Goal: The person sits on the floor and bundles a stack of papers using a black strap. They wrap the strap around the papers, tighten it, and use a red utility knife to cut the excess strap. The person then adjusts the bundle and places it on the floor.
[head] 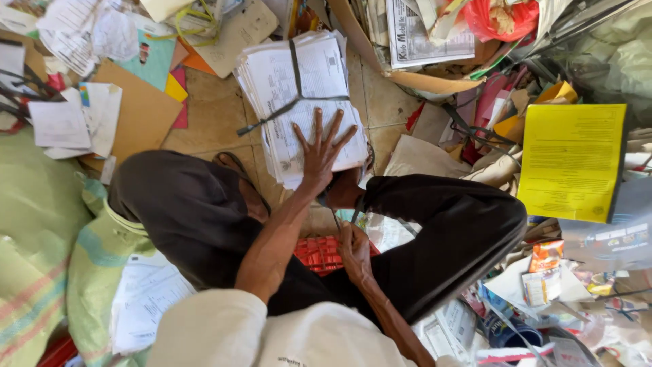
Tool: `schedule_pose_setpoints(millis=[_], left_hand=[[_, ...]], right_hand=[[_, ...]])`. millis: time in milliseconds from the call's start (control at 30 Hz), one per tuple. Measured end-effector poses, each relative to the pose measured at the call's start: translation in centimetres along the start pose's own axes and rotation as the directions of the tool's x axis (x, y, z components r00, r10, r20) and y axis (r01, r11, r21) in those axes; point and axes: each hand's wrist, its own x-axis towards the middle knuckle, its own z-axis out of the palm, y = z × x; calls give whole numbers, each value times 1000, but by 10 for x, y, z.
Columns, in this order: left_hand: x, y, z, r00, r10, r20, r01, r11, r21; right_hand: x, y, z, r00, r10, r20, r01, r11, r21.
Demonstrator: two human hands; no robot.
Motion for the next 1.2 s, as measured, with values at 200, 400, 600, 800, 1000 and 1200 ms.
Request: schedule_pose_setpoints(millis=[200,400,600,800,1000,1200], left_hand=[[8,-10,-5,994,8,107,-4,999,-37],[8,10,-38,999,-37,35,41,991,-131],[-10,-9,-24,970,126,210,-28,908,-418],[-18,6,-104,720,619,314,333,88,-939],[-3,3,-95,868,396,299,261,148,-954],[14,11,-87,927,273,259,216,179,-960]], right_hand=[[-46,-16,-18,995,71,-64,-62,988,141],[-59,-10,-33,998,67,-8,-66,991,112],[-74,-112,-62,821,-492,291,568,755,-328],[16,-170,-141,700,-589,403,701,459,-546],[161,-163,-262,738,-278,615,632,-35,-774],[258,-173,-354,400,-678,616,412,-468,-782]])
